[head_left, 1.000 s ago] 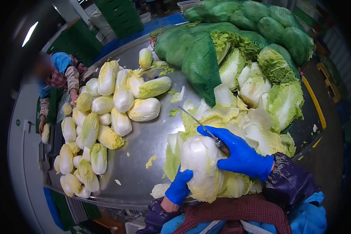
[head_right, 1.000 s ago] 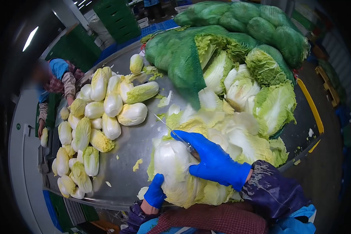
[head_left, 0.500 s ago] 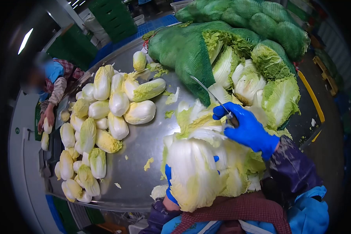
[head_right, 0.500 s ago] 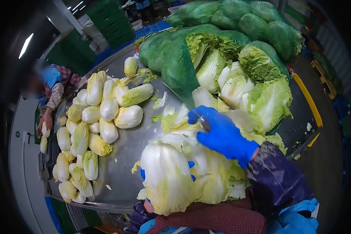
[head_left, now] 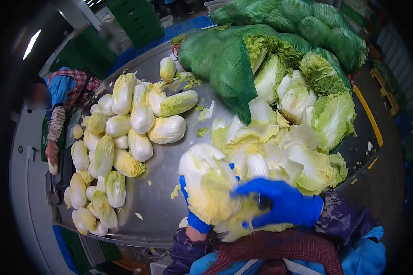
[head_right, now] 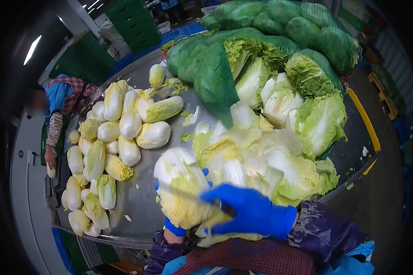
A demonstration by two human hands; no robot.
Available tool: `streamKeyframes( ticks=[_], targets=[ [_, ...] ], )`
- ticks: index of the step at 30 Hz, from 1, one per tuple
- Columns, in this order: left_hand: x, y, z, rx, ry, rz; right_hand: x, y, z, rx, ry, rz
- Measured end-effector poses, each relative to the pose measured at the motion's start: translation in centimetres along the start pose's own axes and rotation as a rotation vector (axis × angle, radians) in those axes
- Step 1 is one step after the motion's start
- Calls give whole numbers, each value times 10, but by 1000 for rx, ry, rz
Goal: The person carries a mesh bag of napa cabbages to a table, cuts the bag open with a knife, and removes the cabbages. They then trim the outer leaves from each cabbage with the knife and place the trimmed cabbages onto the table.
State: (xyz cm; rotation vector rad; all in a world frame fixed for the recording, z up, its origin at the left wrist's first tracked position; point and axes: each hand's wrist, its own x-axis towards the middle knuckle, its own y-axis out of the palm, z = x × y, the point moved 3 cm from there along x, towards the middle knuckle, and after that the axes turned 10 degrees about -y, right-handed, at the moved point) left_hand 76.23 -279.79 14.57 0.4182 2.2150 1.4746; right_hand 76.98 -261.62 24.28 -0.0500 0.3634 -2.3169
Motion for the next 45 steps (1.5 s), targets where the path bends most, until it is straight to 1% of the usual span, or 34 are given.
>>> streamKeyframes(
  ticks=[1,2,4,6,7,8,10,11,12,13,14,16,17,18,20,22,24,25,26,27,28,29,30,31,32,33,34,37,39,40,42,43,44,45],
  targets=[
    [-2,1,5,211,-33,-21,9,-6,-5,2,-139,-174],
    [-4,1,13,423,-63,-43,20,-14,0,-178,-265,-311],
    [-8,0,25,852,-91,-102,40,-20,-4,-188,-328,-531],
    [-16,-18,44,-287,-329,-15,59,-31,-34,-77,-24,-559],
    [-20,-26,44,-280,-270,-18,66,-35,-53,-149,-24,-604],
    [-24,-34,46,-169,-241,-26,68,-38,-67,-218,-23,-655],
    [-25,-46,46,49,-201,-47,70,-39,-77,-254,232,-400],
    [-23,-48,42,155,-189,-57,70,-36,-84,-266,205,-379],
    [-16,-33,26,156,-160,-56,66,-31,-95,-117,157,-411],
    [-6,-2,-4,443,22,-61,64,-26,-102,34,112,-442],
    [-4,16,-26,730,204,-72,62,-23,-99,27,95,-428],
    [-23,-17,-63,-211,19,54,53,-21,-86,222,82,-493],
    [-31,-34,-94,-137,118,59,48,-24,-87,171,106,-408],
    [-37,-47,-127,-61,214,64,44,-27,-90,169,92,-407],
    [-56,-61,-195,287,556,-262,33,-25,-102,70,188,-259],
    [-75,-65,-252,196,718,-469,28,-22,-103,82,191,-255],
    [-97,-93,-317,33,699,-378,30,-9,-68,-6,121,-72],
    [-102,-95,-333,418,811,-477,33,2,-69,-70,32,-27],
    [-93,-78,-325,410,725,-446,39,15,-78,-141,-50,12],
    [-91,-48,-315,171,730,-469,47,34,-79,-121,-70,84],
    [-83,-30,-302,-66,728,-507,53,57,-92,-121,-207,97],
    [-67,-19,-284,162,594,-449,61,84,-106,-99,-265,148],
    [-52,-15,-264,389,469,-370,61,96,-100,-162,-246,226],
    [-36,-20,-244,561,369,-404,61,106,-102,-311,-156,374],
    [-18,-21,-222,738,279,-428,61,126,-125,-477,-220,389],
    [-1,-12,-194,880,209,-494,61,125,-136,-84,-9,223],
    [15,-1,-166,1023,147,-557,59,139,-149,-480,-376,57],
    [56,28,-99,1178,-15,-467,54,128,-142,-584,-242,33],
    [74,45,-60,1290,-60,-332,43,115,-146,-684,-192,97],
    [81,49,-43,1315,-75,-235,37,112,-148,-695,-181,78],
    [97,62,-12,1429,-60,-197,28,111,-159,-622,-76,-26],
    [109,65,-1,1476,-7,-116,27,113,-164,-682,-61,46],
    [119,75,11,1520,48,-35,23,106,-163,-690,-55,28],
    [126,90,22,1599,109,39,16,101,-158,-597,-169,-20]
  ],
)
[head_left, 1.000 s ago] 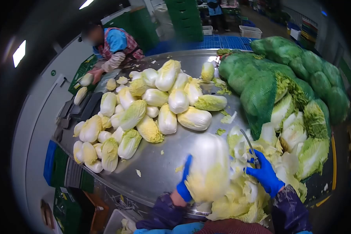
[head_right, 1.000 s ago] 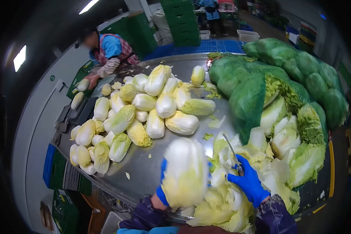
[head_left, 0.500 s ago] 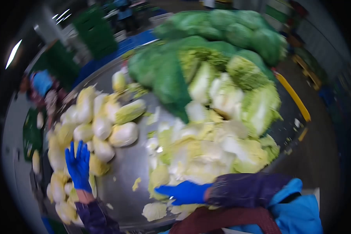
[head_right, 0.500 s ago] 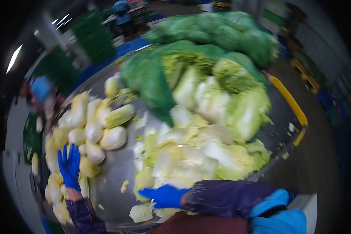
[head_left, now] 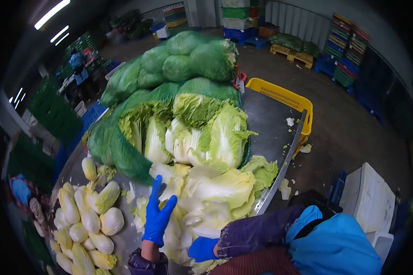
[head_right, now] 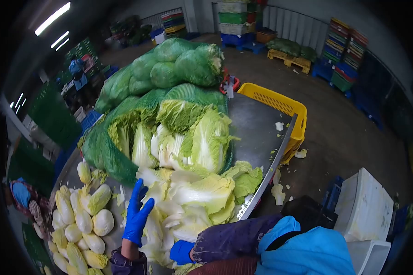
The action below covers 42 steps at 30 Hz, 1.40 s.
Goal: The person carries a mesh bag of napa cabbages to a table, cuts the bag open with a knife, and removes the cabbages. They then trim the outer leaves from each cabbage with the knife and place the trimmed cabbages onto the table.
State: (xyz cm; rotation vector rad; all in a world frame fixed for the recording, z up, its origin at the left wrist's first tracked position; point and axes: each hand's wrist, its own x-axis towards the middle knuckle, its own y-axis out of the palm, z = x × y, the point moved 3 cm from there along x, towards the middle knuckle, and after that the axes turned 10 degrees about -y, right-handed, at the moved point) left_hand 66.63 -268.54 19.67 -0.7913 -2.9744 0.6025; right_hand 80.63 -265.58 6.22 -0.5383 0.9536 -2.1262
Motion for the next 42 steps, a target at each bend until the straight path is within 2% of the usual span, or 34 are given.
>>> streamKeyframes(
  ticks=[1,2,3,5,7,9,11,12,13,15,16,18,19,21,22,23,24,25,26,27,28,29,30,31,33,34,36,37,38,41,42],
  targets=[
    [7,12,-16,17,67,26,-3,-10,4,86,-94,-85],
    [12,22,-36,70,96,52,0,-37,10,215,-64,203],
    [17,28,-52,122,124,76,-9,-65,14,202,-60,189],
    [31,31,-59,111,194,92,-42,-110,14,495,-47,-31],
    [49,22,-55,-224,13,134,-76,-143,-6,488,17,-181],
    [58,15,-60,-248,-29,64,-114,-184,-38,443,135,-378],
    [71,22,-54,-268,-22,92,-150,-240,-70,253,251,-714],
    [77,31,-52,-275,-55,146,-165,-272,-72,440,564,-764],
    [80,43,-52,-283,-89,198,-178,-285,-109,67,467,-942],
    [86,75,-55,-324,-117,269,-194,-312,-155,-304,547,-1069],
    [90,88,-55,-338,-137,300,-194,-322,-166,-307,544,-1071],
    [101,106,-49,-355,-155,328,-191,-321,-194,402,804,-946],
    [108,113,-42,-340,-153,309,-192,-321,-205,398,803,-944],
    [114,116,-38,-334,-154,288,-195,-313,-223,818,792,-959],
    [117,117,-39,-278,-166,250,-190,-312,-211,663,698,-1022],
    [120,117,-40,-223,-174,212,-183,-305,-200,657,701,-1017],
    [123,118,-39,-230,-174,211,-175,-302,-186,547,570,-1117],
    [124,118,-41,-175,-80,199,-168,-299,-169,438,437,-1210],
    [125,119,-43,-117,12,188,-159,-296,-146,314,389,-1204],
    [123,119,-43,-120,9,189,-151,-294,-124,192,340,-1194],
    [120,116,-45,-210,46,176,-145,-289,-113,193,342,-1193],
    [117,113,-46,-299,81,162,-138,-284,-98,-39,299,-1115],
    [129,107,-9,-290,88,203,-132,-278,-86,-268,250,-1027],
    [120,100,-7,-289,88,198,-127,-270,-79,-266,245,-1026],
    [93,87,-9,-474,-155,328,-113,-252,-60,-489,173,-969],
    [78,85,-12,-471,-115,168,-107,-252,-46,-477,172,-967],
    [62,77,-11,-571,-106,115,-91,-252,-18,-204,349,-778],
    [58,72,-10,-670,-79,69,-85,-254,-12,-198,349,-774],
    [56,61,-11,-657,-108,71,-77,-255,-4,-252,289,-781],
    [26,22,-45,-564,38,-76,-54,-264,29,-275,193,-768],
    [11,9,-43,-568,15,-101,-42,-266,41,-316,70,-805]
  ],
)
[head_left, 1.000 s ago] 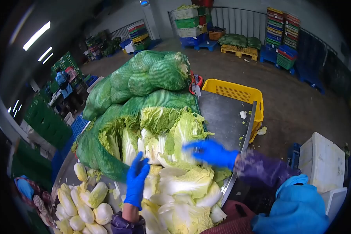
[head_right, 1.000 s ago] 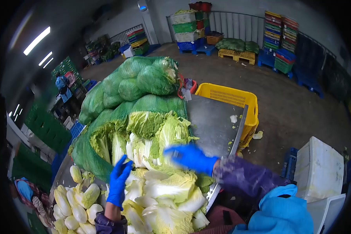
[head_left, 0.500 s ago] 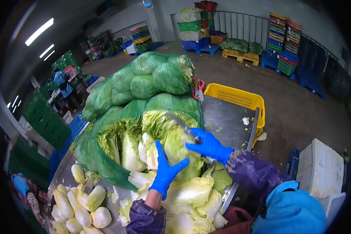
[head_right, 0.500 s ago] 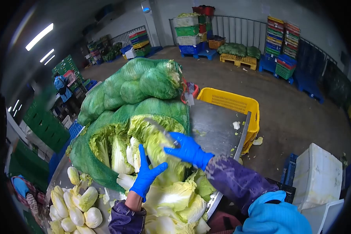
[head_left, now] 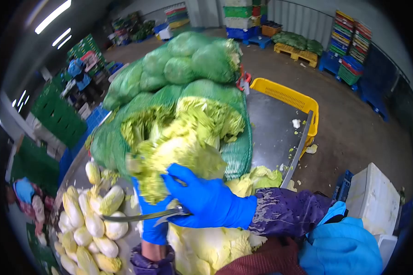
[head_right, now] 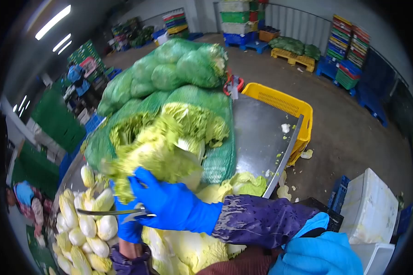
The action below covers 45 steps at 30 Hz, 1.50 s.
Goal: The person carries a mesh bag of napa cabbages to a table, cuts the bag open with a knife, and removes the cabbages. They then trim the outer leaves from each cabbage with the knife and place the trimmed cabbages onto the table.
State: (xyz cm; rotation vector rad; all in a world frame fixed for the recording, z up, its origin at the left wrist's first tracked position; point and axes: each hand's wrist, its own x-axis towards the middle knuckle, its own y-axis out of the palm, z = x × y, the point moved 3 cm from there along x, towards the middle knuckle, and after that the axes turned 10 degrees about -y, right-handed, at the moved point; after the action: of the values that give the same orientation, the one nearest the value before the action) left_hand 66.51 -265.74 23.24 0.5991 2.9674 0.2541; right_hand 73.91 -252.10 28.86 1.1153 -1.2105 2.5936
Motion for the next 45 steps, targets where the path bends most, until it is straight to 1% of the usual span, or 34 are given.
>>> streamKeyframes(
  ticks=[1,2,4,5,6,7,8,9,10,11,12,13,15,16,17,18,19,20,21,22,23,24,25,27,28,30,31,33,37,40,41,42,44,45],
  targets=[
    [-14,-16,-5,-11,-33,-60,8,3,13,18,-120,-58],
    [-28,-33,-11,-18,-67,-124,15,6,24,58,-124,-39],
    [-55,-76,-23,-32,-120,-257,27,21,47,256,-167,172],
    [-65,-100,-31,-38,-138,-318,26,34,54,288,-185,183],
    [-76,-140,-18,164,-88,-224,21,48,61,495,-269,115],
    [-85,-135,-27,145,95,-256,14,61,68,694,-349,42],
    [-86,-161,-17,262,54,-279,2,75,76,764,-354,47],
    [-88,-187,-6,374,8,-298,-20,88,85,794,-320,123],
    [-99,-176,-6,217,-29,-372,-46,113,93,800,-353,180],
    [-105,-208,4,214,-32,-381,-67,131,100,865,-272,601],
    [-112,-267,25,120,-174,-381,-98,161,102,904,-375,597],
    [-115,-299,39,26,-314,-375,-107,175,98,905,-373,597],
    [-121,-259,9,93,-207,-477,-126,199,90,754,-337,964],
    [-122,-277,18,172,-235,-453,-127,210,88,635,-386,992],
    [-119,-257,7,171,-237,-445,-124,224,86,515,-433,1012],
    [-118,-236,-6,233,-290,-465,-126,240,84,429,-433,978],
    [-114,-221,-14,295,-340,-481,-130,255,81,382,-445,875],
    [-103,-218,-10,285,-280,-434,-130,266,77,396,-382,942],
    [-97,-213,-7,281,-283,-411,-134,274,70,408,-312,1010],
    [-92,-196,-14,300,-263,-408,-136,272,67,397,-285,1008],
    [-87,-183,-21,318,-243,-404,-135,266,62,262,-296,927],
    [-85,-179,-25,334,-264,-399,-136,259,58,130,-308,848],
    [-84,-190,-18,313,-222,-447,-136,246,46,122,-287,848],
    [-86,-212,-12,294,-201,-439,-136,210,17,172,-288,819],
    [-87,-214,-13,292,-200,-423,-147,203,5,214,-267,769],
    [-95,-217,-17,328,-352,-456,-155,179,-12,192,-235,799],
    [-95,-211,-18,329,-358,-455,-158,167,-21,183,-211,830],
    [-95,-197,-20,357,-271,-405,-160,140,-40,216,-188,806],
    [-100,-204,-17,334,-281,-419,-162,99,-84,128,-155,888],
    [-106,-210,-16,371,-304,-435,-167,77,-111,108,-86,942],
    [-106,-207,-17,379,-297,-411,-167,69,-121,107,-21,923],
    [-108,-205,-16,387,-293,-390,-167,63,-131,42,-95,1024],
    [-113,-200,-14,344,-304,-417,-169,44,-160,39,-180,1003],
    [-116,-200,-14,304,-298,-427,-165,33,-170,15,-178,857]
  ],
)
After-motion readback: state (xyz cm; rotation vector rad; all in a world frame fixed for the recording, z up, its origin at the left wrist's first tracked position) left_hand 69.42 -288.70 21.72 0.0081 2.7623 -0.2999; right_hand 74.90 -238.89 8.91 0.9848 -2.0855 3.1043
